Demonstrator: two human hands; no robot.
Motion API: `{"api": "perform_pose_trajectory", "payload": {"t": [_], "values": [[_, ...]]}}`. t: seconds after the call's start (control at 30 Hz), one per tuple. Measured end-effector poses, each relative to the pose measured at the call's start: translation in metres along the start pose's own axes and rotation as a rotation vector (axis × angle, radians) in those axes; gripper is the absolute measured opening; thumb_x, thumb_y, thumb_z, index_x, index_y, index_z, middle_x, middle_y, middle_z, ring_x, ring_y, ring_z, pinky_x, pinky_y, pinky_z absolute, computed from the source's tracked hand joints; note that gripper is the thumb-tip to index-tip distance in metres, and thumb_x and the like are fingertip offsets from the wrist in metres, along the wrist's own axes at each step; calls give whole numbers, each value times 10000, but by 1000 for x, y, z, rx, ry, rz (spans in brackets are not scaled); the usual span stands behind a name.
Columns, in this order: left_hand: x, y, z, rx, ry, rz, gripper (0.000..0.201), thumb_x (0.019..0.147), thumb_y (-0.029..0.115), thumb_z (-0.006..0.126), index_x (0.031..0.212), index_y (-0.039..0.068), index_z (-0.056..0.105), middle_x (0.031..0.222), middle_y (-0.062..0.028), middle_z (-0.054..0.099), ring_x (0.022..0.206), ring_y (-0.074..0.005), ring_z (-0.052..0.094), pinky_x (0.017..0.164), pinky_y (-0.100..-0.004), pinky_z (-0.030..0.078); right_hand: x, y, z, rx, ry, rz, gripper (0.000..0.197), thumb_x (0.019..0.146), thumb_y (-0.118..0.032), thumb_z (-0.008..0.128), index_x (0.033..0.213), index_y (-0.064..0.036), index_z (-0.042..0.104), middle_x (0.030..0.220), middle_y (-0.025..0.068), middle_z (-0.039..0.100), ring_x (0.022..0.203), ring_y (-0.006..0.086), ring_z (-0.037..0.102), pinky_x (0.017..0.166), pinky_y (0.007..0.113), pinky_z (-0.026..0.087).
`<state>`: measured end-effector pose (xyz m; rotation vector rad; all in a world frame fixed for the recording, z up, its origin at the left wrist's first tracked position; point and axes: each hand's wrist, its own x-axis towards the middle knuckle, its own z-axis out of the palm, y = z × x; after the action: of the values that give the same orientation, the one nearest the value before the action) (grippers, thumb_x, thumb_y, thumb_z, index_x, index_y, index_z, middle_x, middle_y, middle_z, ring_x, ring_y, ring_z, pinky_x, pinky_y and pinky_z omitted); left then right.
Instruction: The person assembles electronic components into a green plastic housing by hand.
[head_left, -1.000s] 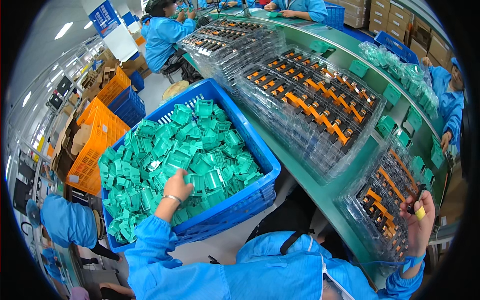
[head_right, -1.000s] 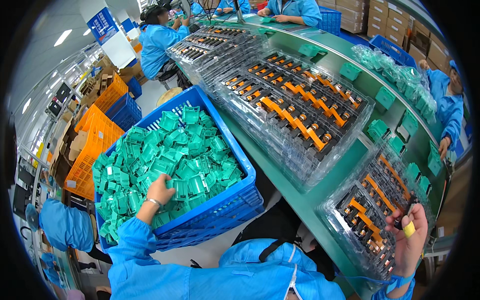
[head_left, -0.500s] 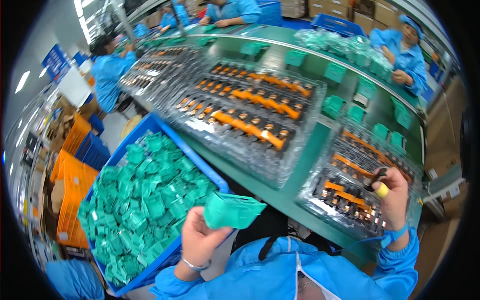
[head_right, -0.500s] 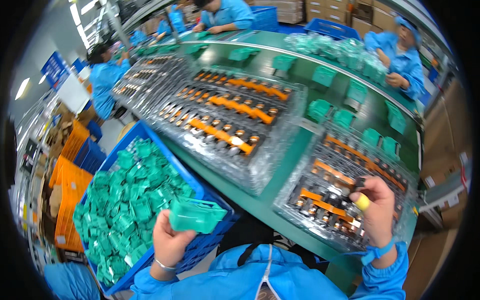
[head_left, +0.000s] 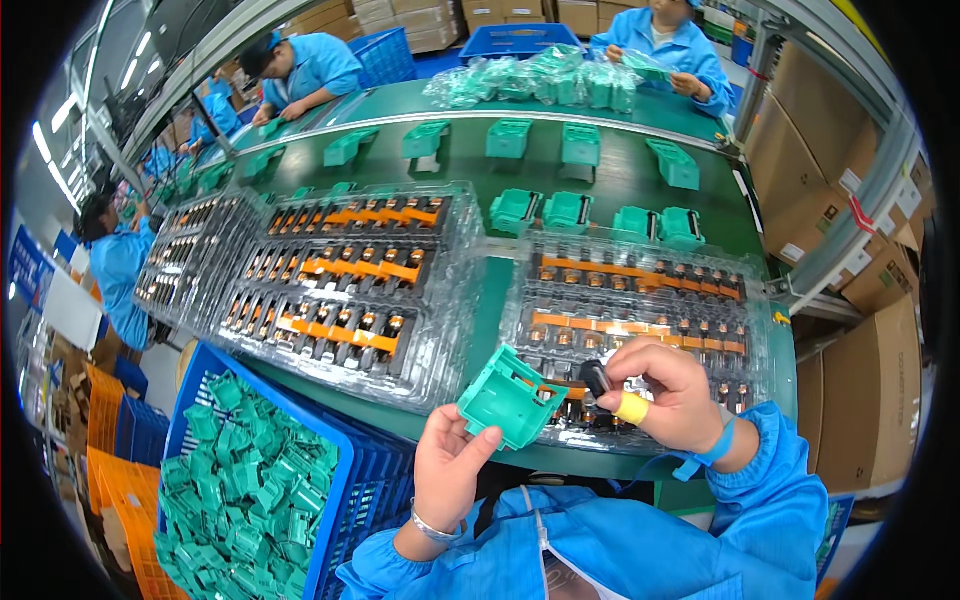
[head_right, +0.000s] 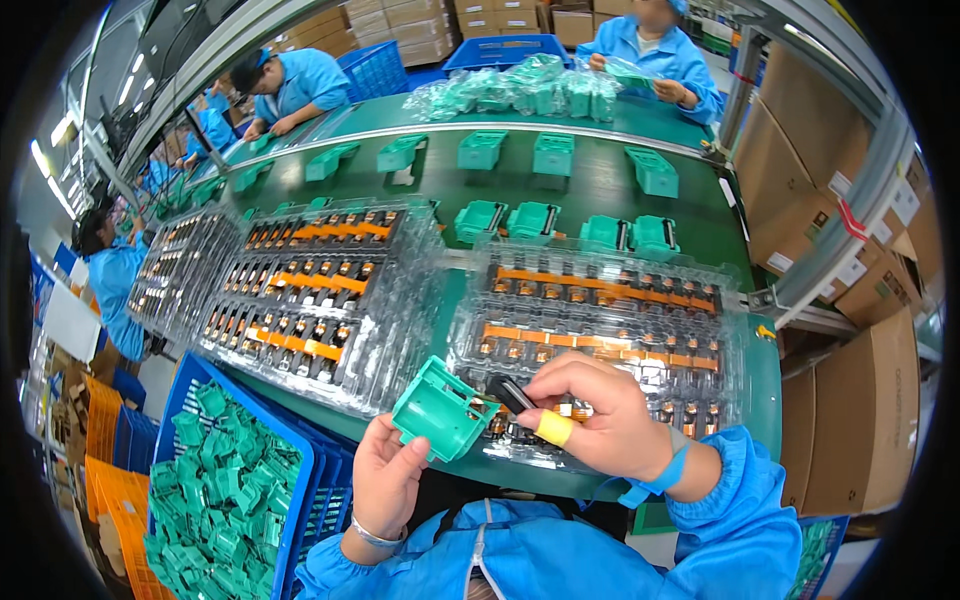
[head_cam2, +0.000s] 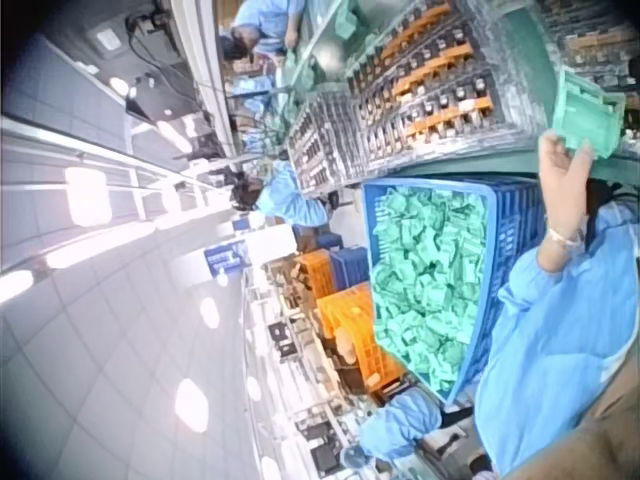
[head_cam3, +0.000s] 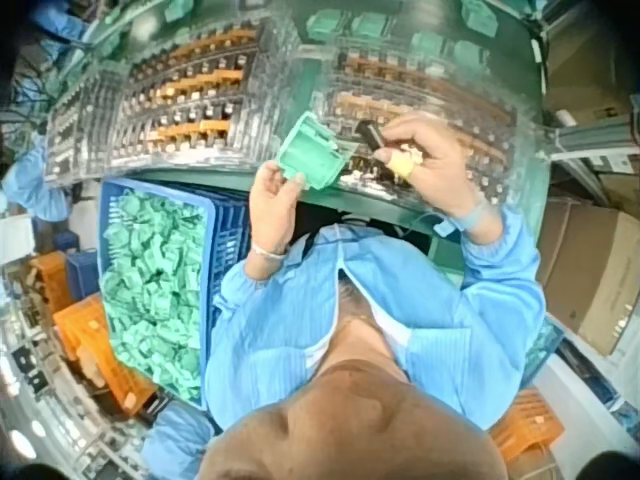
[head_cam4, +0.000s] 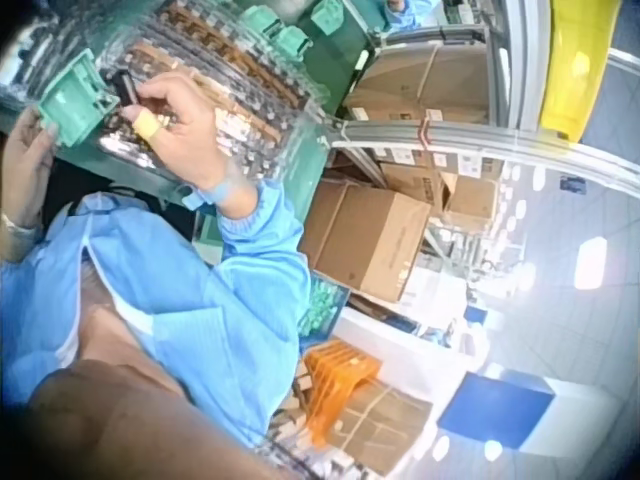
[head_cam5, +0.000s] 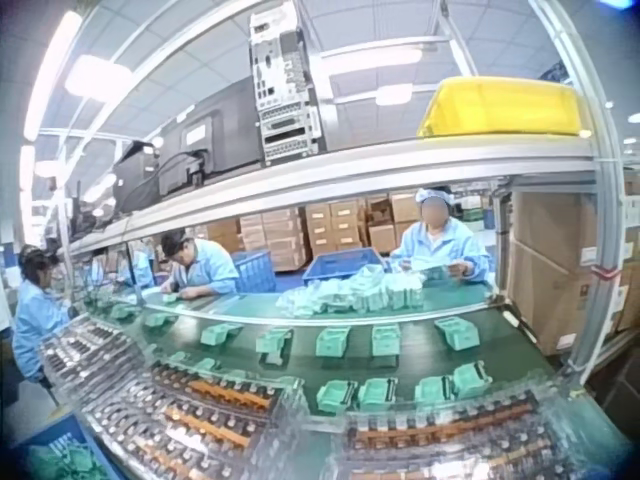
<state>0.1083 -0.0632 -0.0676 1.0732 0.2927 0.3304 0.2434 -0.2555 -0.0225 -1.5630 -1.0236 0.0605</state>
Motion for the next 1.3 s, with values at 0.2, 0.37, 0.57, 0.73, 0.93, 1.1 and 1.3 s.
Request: {"api": "perform_pose_trajectory", "payload": {"t": [0.2,0.37,0.57,0.73,0.93,1.1,1.3], "values": [[7,4,20,154,-45,10,338,784,-43,632,1042,-17,416,1029,-110,540,947,-155,557,821,-280,472,3,2,3,-56,19,54,158,734,-14,691,854,21,595,769,79,567,650,128,550,575,247,457],[7,2,26,204,-74,1,366,770,-34,654,1044,-18,411,1033,-107,529,962,-161,551,837,-284,468,2,5,0,-148,25,103,159,741,-48,687,855,11,593,750,70,565,630,140,554,552,253,449],[8,1,29,194,-97,-6,351,766,-40,656,1026,-11,422,1021,-96,532,959,-153,548,840,-284,464,0,10,-1,-23,-29,282,138,768,-54,668,864,6,590,747,48,565,674,112,561,593,244,462],[7,-1,31,154,-96,9,336,755,-45,660,1006,-6,441,990,-87,545,920,-137,553,818,-273,465,-4,29,-1,315,-111,458,172,785,-49,655,928,-8,569,813,25,574,755,91,565,671,233,477],[8,1,37,192,-109,29,335,742,-60,658,1001,-9,450,968,-87,556,868,-125,566,762,-248,478,0,20,-1,392,-75,569,171,777,-42,650,922,2,571,816,34,588,734,83,556,647,233,471],[11,5,41,187,-160,-12,305,755,-52,664,970,-14,451,971,-86,564,918,-138,567,816,-267,475,4,18,-11,246,-197,629,167,749,-77,680,863,0,586,688,8,565,617,62,505,546,224,415],[15,-1,45,125,-177,-58,302,758,-65,653,980,-17,454,984,-101,563,924,-146,569,807,-266,479,-1,24,-15,226,-182,615,188,758,-87,689,861,-15,549,729,-5,551,656,43,508,559,190,418]]}}
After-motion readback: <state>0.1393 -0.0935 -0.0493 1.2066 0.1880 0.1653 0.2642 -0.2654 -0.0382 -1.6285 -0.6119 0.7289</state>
